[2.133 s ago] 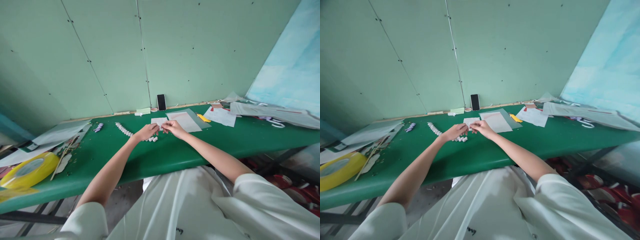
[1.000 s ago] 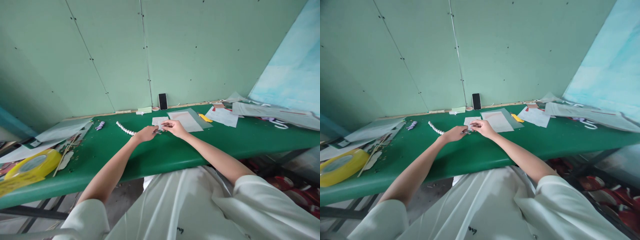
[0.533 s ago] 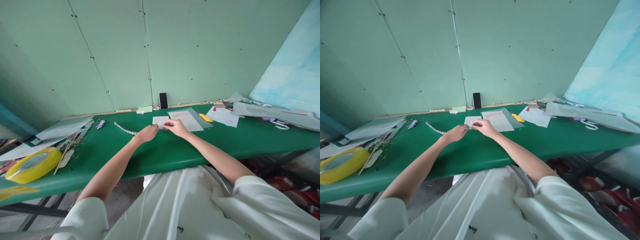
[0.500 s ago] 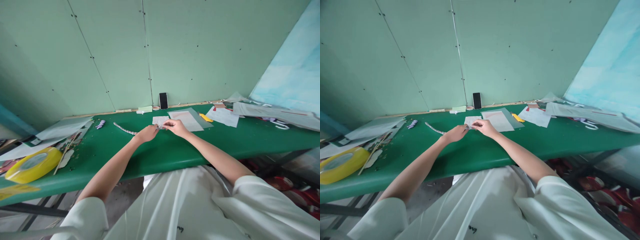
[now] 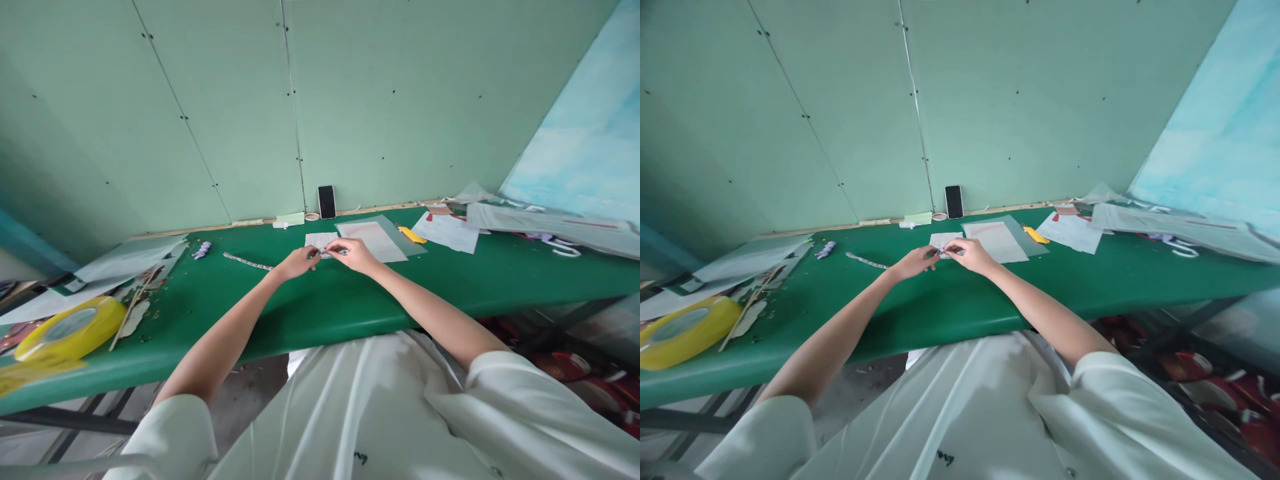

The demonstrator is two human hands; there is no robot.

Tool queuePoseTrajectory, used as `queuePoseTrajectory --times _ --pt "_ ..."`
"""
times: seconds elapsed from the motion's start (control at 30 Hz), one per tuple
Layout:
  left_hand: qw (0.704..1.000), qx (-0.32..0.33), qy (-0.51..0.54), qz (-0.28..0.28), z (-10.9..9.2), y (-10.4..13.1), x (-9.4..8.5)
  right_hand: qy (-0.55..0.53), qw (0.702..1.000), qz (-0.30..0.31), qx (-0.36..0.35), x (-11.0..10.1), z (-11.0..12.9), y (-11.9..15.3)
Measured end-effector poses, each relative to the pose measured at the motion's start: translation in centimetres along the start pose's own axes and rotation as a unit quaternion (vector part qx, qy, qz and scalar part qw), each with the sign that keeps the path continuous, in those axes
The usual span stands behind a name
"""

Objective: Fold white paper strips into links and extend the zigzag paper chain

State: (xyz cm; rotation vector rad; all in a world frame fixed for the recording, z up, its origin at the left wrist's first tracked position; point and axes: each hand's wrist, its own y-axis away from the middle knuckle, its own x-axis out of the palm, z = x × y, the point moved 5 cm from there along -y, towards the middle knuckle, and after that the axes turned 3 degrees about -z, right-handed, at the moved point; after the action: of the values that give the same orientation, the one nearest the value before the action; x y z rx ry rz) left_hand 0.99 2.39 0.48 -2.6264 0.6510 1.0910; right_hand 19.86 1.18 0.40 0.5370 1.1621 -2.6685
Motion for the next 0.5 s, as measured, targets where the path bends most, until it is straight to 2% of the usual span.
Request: queuePoseTrajectory --times 0.17,0.5 --pt "0.984 -0.029 0.174 -0.016 -0.17 0.19 -0.24 -0.027 0.999 -0.024 0.008 -0.14 0.13 -0.06" --pt "0.937 -0.081 0.338 -0.014 -0.21 0.59 0.17 -0.12 0.988 -0.08 0.054 -0.64 0.46 -0.04"
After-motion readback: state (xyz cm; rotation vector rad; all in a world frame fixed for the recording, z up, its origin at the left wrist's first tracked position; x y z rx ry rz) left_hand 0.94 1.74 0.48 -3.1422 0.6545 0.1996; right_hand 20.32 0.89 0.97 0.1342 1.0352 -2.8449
